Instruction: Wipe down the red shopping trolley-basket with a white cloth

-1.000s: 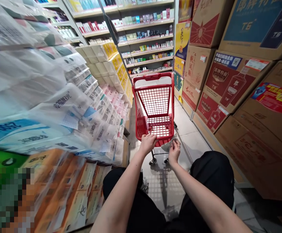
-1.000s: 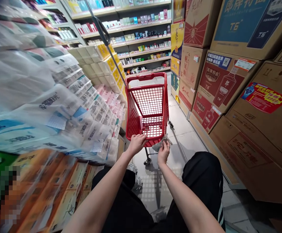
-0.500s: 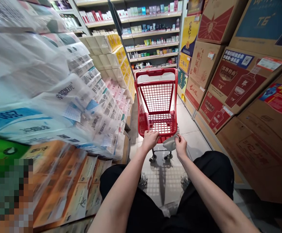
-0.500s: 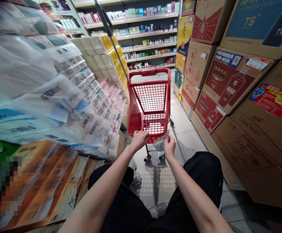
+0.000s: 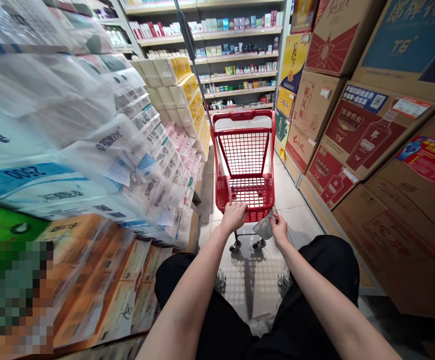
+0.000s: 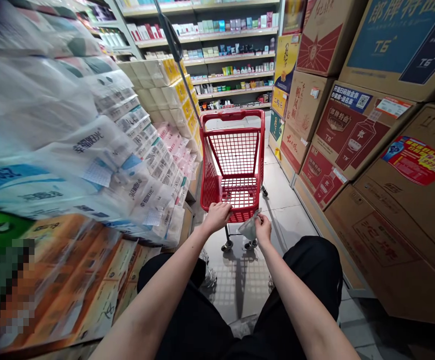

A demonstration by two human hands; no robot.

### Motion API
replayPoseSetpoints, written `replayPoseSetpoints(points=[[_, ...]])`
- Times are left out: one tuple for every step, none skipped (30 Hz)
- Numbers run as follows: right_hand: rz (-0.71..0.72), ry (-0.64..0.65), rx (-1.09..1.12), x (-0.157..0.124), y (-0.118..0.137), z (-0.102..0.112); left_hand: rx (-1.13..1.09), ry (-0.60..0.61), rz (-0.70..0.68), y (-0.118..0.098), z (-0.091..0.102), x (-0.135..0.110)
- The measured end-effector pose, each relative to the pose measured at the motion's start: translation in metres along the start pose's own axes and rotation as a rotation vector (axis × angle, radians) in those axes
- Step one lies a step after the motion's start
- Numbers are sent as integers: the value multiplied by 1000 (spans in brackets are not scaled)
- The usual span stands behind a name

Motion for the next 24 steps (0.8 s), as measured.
replayPoseSetpoints(points=[[39, -11, 25, -3, 11, 3, -5, -3, 2, -2, 0, 1], [84, -27, 42, -6, 24, 7, -9, -6, 3, -5, -1, 2], [129, -49, 45, -9, 36, 11, -12, -8, 2, -8, -1, 3], [166, -74, 33, -10, 47, 14, -13, -9, -1, -11, -2, 5], [196, -103, 13, -11, 57, 16, -13, -6, -9, -14, -2, 6], [218, -137, -10, -12, 66, 17, -12, -4, -19, -17, -3, 8], [232, -171, -32, -12, 72, 17, -13, -3, -30, -21, -3, 9], [239, -191, -53, -13, 76, 15, -17, -2, -38, -25, -3, 11], [241, -186, -73, -14, 77, 9, -24, 2, -41, -29, -2, 13], [242, -154, -88, -17, 77, 2, -31, 7, -41, -33, -2, 14], [245, -101, -98, -21, 75, -8, -37, 14, -39, -37, -2, 16], [249, -39, -102, -26, 72, -19, -39, 24, -37, -40, -2, 17], [252, 17, -104, -32, 69, -29, -38, 38, -38, -43, -2, 18], [254, 53, -106, -38, 66, -37, -34, 53, -42, -45, -2, 19], [253, 71, -111, -43, 63, -42, -31, 69, -52, -46, -2, 19], [253, 78, -123, -47, 62, -44, -31, 82, -66, -46, -3, 19], [254, 74, -138, -48, 61, -42, -37, 91, -85, -46, -3, 20], [261, 60, -151, -47, 62, -38, -48, 93, -110, -44, -4, 20], [274, 35, -155, -43, 64, -31, -63, 92, -134, -43, -4, 20], [286, -1, -151, -37, 67, -22, -77, 93, -153, -41, -5, 20], [292, -48, -143, -28, 69, -11, -87, 96, -164, -39, -6, 20], [289, -104, -135, -18, 72, 1, -92, 102, -167, -37, -8, 20], [275, -160, -127, -8, 73, 12, -92, 109, -166, -35, -8, 20], [255, -213, -119, 3, 74, 23, -92, 113, -163, -33, -9, 20]])
Point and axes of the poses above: each hand's wrist, its own x-axis towards the middle knuckle, its own z-axis out of the back of the hand, y = z × x, the point moved 4 cm from there along x, towards the middle knuckle, and after that the axes turned 7 degrees about x, right-handed, at the moved point
